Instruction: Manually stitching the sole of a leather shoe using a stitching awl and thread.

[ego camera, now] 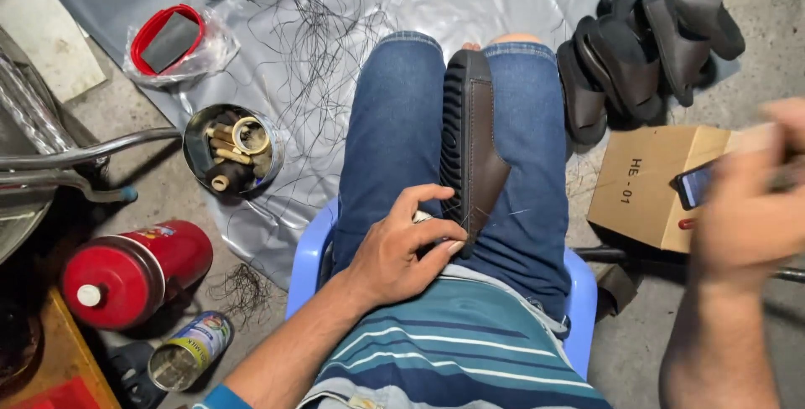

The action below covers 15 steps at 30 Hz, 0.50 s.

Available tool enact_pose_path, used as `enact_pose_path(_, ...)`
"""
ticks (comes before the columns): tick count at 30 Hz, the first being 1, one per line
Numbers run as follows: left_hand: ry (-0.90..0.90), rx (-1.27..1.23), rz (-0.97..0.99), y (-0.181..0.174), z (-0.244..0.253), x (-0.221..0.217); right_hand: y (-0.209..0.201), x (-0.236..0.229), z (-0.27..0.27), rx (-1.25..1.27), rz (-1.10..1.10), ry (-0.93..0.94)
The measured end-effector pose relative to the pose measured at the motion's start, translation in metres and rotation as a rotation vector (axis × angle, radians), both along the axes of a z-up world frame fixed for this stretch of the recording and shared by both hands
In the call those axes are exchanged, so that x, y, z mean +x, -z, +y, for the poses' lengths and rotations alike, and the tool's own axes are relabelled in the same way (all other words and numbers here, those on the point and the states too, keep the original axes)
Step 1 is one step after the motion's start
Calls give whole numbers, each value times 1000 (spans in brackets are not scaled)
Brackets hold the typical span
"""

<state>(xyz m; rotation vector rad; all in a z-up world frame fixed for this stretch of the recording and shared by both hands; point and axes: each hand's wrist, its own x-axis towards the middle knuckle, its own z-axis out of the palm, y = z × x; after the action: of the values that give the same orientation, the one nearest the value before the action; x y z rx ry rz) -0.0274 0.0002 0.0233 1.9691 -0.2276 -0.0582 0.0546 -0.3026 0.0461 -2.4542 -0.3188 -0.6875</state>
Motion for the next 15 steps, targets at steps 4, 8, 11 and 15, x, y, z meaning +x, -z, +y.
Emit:
enact_pose_path(4,0,45,35,-7,8,9,-1,-19,72,-114,263,-409)
enact_pose_path(8,79,284,129,-10,14,10,10,-32,88,-234,485,-475)
enact_pose_path(11,248,157,167,-28,24,18,15,-21,100,-18,532,-535)
enact_pose_path(15,566,-644,282,-54,40,11,19,-6,112,180,503,-573)
